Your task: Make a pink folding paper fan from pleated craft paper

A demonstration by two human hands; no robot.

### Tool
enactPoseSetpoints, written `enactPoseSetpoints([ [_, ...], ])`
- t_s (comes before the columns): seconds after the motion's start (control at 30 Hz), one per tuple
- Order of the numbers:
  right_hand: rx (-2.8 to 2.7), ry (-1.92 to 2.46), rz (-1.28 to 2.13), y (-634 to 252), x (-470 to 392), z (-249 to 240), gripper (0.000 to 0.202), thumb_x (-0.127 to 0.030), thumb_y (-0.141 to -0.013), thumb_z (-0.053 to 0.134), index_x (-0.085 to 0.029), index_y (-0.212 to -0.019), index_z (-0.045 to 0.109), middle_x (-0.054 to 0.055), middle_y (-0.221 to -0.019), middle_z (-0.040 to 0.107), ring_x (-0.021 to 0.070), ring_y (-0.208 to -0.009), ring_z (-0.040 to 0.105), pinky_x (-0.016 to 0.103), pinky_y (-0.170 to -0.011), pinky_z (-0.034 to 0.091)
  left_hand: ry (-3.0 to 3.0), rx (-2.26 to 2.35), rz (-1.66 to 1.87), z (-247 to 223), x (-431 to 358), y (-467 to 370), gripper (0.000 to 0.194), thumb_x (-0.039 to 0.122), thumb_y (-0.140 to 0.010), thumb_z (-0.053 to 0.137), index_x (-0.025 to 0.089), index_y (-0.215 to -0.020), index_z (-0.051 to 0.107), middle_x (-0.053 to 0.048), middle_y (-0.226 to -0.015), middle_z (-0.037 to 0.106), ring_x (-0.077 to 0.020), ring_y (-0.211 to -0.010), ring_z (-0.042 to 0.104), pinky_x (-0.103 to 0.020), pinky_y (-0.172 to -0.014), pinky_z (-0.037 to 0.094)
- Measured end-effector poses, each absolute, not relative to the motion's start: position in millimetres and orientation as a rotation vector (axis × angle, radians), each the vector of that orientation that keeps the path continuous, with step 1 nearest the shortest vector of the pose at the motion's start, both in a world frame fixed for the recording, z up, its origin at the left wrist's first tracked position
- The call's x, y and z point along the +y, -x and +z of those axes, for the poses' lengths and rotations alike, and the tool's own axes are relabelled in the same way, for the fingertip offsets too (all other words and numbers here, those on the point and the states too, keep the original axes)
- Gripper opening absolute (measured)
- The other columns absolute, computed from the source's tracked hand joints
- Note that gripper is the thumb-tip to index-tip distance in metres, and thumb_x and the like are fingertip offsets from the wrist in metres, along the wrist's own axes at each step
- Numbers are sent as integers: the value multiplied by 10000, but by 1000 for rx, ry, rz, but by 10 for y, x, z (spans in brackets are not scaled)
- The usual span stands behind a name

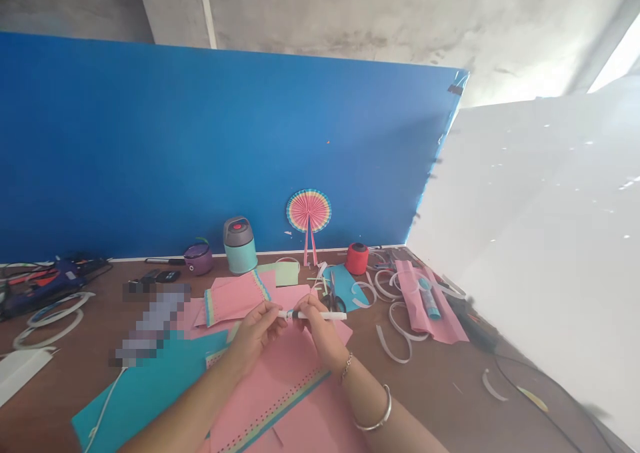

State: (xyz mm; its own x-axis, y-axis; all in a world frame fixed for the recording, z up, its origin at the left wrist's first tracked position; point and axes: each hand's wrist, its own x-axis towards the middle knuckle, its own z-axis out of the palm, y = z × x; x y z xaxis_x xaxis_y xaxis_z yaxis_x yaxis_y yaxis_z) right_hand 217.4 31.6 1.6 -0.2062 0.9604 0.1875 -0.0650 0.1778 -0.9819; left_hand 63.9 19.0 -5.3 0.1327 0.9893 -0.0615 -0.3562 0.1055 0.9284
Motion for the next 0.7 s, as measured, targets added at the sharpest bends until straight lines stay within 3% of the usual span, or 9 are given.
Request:
enactPoseSetpoints([
  [0.2, -1668, 1028, 1059, -2175, 269, -18, 442, -512, -934, 219, -222, -1029, 539, 47, -944, 562, 178, -877, 525, 327, -792, 439, -929, 887, 1179, -27, 192, -638, 335, 458, -694, 700, 157, -731, 560, 22, -599, 597, -67, -494, 501, -195, -511, 344],
  [0.33, -1773, 971, 1072, -2204, 223, 23, 483, -518, -946, 167, -245, -1151, 508, 71, -1181, 526, 193, -1048, 501, 368, -930, 407, -890, 879, 1142, -30, 189, -632, 366, 484, -676, 711, 159, -715, 549, 30, -587, 583, -57, -472, 482, -186, -491, 345],
  [0.7, -1919, 898, 801, -2213, 172, 77, 401, -401, -953, 214, -234, -1202, 481, 81, -1190, 509, 201, -1118, 471, 349, -970, 390, -815, 925, 1096, -38, 165, -664, 323, 453, -698, 708, 162, -719, 569, 34, -566, 569, -57, -445, 487, -180, -444, 347],
])
